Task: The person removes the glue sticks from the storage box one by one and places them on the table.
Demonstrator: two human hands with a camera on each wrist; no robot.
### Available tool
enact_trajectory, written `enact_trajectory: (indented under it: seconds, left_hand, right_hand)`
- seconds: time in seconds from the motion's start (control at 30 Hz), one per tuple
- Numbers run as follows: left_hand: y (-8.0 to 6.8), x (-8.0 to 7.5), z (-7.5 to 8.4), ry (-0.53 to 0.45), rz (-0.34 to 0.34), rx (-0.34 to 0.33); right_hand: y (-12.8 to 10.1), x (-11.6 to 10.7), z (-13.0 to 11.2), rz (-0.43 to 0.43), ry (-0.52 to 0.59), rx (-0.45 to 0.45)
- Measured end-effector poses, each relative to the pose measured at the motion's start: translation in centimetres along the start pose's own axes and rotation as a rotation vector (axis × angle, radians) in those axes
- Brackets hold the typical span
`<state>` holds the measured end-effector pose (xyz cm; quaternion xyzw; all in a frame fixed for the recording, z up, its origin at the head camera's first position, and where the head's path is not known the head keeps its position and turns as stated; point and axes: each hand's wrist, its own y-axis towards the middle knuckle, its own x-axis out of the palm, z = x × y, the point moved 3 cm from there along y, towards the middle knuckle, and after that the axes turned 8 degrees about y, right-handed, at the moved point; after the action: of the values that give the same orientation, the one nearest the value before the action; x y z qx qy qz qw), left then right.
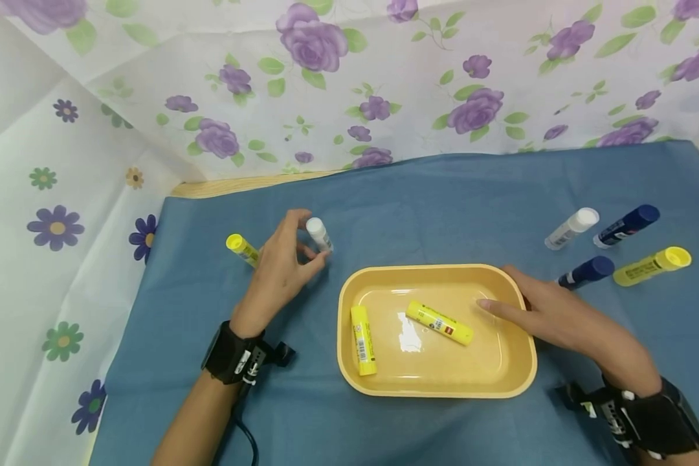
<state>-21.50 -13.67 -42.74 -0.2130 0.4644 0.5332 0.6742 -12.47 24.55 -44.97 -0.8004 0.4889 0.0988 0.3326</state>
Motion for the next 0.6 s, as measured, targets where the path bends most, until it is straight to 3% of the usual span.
enact_trajectory:
  seconds: [0.23,0.4,0.5,0.6]
  left_hand:
    - [-0.2,-1.1,1.2,0.131,0.131,0.063]
    - [-0.7,-1.8,3.7,0.139,0.212,0.187]
    - [-1.1,-1.6,5.8,0.113,0.208,0.298]
    - [-1.6,-0.7,7.8,0.084,0.147,0.408]
  right_hand:
    - [0.1,0.0,0.2,-0.012,0.010,0.008]
    - [0.1,0.0,0.4,-0.011,0.013,0.011]
    - [0.1,0.0,0.4,-0.004,0.012,0.013]
    - [0.0,0.1,0.4,0.000,0.018,0.013]
